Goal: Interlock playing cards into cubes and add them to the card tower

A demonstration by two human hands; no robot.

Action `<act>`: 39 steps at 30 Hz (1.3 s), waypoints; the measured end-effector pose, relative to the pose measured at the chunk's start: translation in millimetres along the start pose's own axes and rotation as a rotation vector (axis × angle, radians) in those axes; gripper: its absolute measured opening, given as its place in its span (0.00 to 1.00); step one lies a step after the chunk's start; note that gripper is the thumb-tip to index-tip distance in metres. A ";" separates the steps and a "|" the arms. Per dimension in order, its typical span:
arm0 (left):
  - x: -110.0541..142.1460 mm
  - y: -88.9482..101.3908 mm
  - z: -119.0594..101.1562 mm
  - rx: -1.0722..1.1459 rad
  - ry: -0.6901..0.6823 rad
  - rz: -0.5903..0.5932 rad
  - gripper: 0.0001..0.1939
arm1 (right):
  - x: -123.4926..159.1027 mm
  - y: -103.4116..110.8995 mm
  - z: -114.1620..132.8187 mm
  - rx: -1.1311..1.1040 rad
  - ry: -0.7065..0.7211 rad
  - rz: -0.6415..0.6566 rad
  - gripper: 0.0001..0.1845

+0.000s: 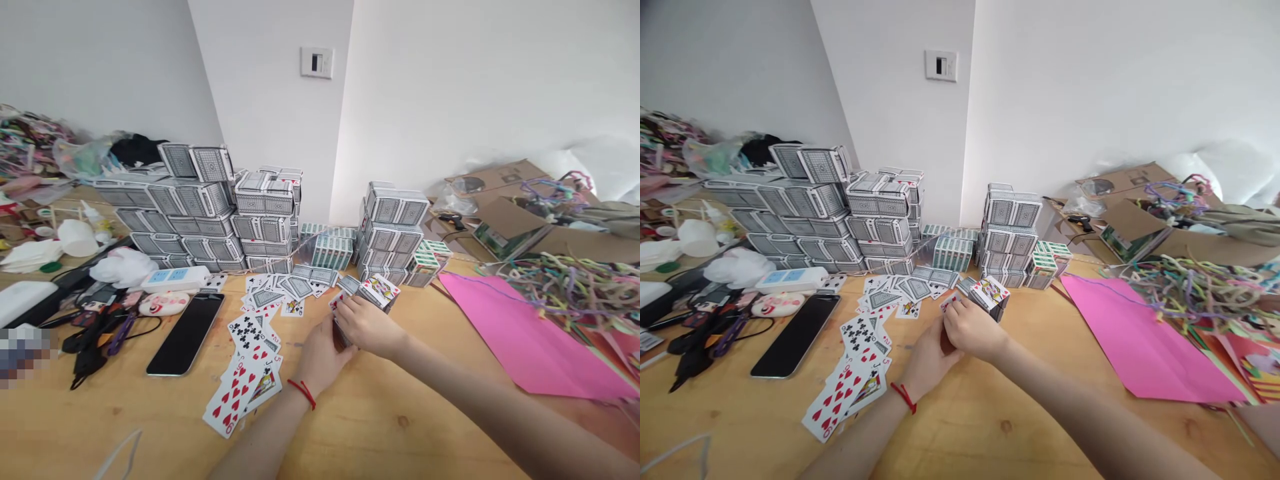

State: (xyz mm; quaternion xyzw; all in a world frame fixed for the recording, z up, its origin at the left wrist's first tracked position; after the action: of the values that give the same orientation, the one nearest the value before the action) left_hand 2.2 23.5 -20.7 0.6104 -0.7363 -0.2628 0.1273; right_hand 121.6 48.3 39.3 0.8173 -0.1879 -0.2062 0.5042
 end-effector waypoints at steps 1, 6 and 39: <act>-0.2 -0.8 1.4 -0.013 -0.015 0.003 0.23 | -1.1 0.7 -1.5 -0.005 0.010 0.010 0.14; -0.6 -3.0 3.3 -0.066 -0.048 -0.001 0.21 | -9.2 5.6 -10.1 -0.056 0.073 0.109 0.14; -3.6 3.6 -1.6 0.095 0.030 0.020 0.26 | 4.7 68.9 -48.4 -0.731 -0.494 -0.125 0.10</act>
State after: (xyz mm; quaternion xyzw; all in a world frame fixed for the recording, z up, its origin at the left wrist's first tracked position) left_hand 0.9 27.0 -16.9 0.6123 -0.7520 -0.2168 0.1119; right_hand 144.2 53.1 120.4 0.5213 -0.1677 -0.4781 0.6867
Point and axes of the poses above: each hand's wrist, its own x-axis away from the middle knuckle, its own y-axis out of the back of the hand, z = x × y, the point moved 1 cm from there along -x, towards the middle knuckle, and after that the axes turned 2 degrees about -x, right-handed, at the moved point
